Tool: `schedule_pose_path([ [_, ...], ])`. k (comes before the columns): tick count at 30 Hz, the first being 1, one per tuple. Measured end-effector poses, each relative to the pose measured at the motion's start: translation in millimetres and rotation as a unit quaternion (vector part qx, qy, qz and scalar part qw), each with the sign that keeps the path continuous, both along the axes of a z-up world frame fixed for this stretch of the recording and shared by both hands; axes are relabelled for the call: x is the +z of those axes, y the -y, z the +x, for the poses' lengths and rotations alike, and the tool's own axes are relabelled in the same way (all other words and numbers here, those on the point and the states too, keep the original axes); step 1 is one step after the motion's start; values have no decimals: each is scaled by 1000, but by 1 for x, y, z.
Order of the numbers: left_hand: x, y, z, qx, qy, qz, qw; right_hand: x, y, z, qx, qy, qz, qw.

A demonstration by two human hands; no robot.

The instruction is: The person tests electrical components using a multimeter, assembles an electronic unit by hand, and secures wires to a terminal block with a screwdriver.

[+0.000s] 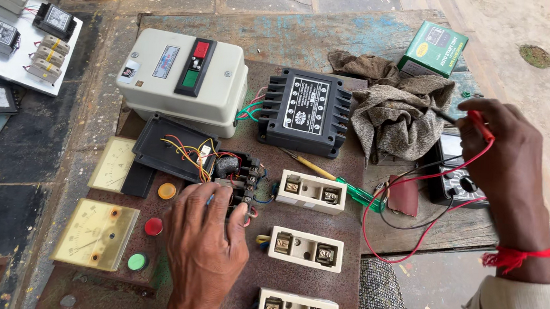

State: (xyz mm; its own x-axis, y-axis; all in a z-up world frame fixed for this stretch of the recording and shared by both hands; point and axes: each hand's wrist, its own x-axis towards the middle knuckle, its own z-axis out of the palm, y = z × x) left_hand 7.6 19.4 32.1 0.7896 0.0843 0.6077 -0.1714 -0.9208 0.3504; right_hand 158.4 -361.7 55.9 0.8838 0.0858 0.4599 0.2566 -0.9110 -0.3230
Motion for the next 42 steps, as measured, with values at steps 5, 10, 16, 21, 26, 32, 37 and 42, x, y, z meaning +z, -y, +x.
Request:
schedule_pose_path([
  [5,-4,-25,-17,77,15,12,997,-45,35,40,12,1,-55,998],
  [10,-5,-34,-19,108,-20,2,994,-62,20,15,64,92,-74,991],
  [16,6,-43,-6,118,-39,-45,991,-8,-85,-66,88,21,23,996],
  [21,16,-76,12,150,-57,6,987,22,-146,-88,146,28,-22,989],
  [26,10,-101,41,142,-120,-25,982,9,-156,-93,162,-22,39,986],
  [32,7,-109,55,165,-156,-106,968,-8,-157,-95,157,-56,60,984],
  [37,18,-109,57,170,-171,-146,959,-11,-161,-96,173,-51,84,980],
  [42,31,-97,52,132,-153,-240,950,-9,-167,-98,177,-59,99,977],
])
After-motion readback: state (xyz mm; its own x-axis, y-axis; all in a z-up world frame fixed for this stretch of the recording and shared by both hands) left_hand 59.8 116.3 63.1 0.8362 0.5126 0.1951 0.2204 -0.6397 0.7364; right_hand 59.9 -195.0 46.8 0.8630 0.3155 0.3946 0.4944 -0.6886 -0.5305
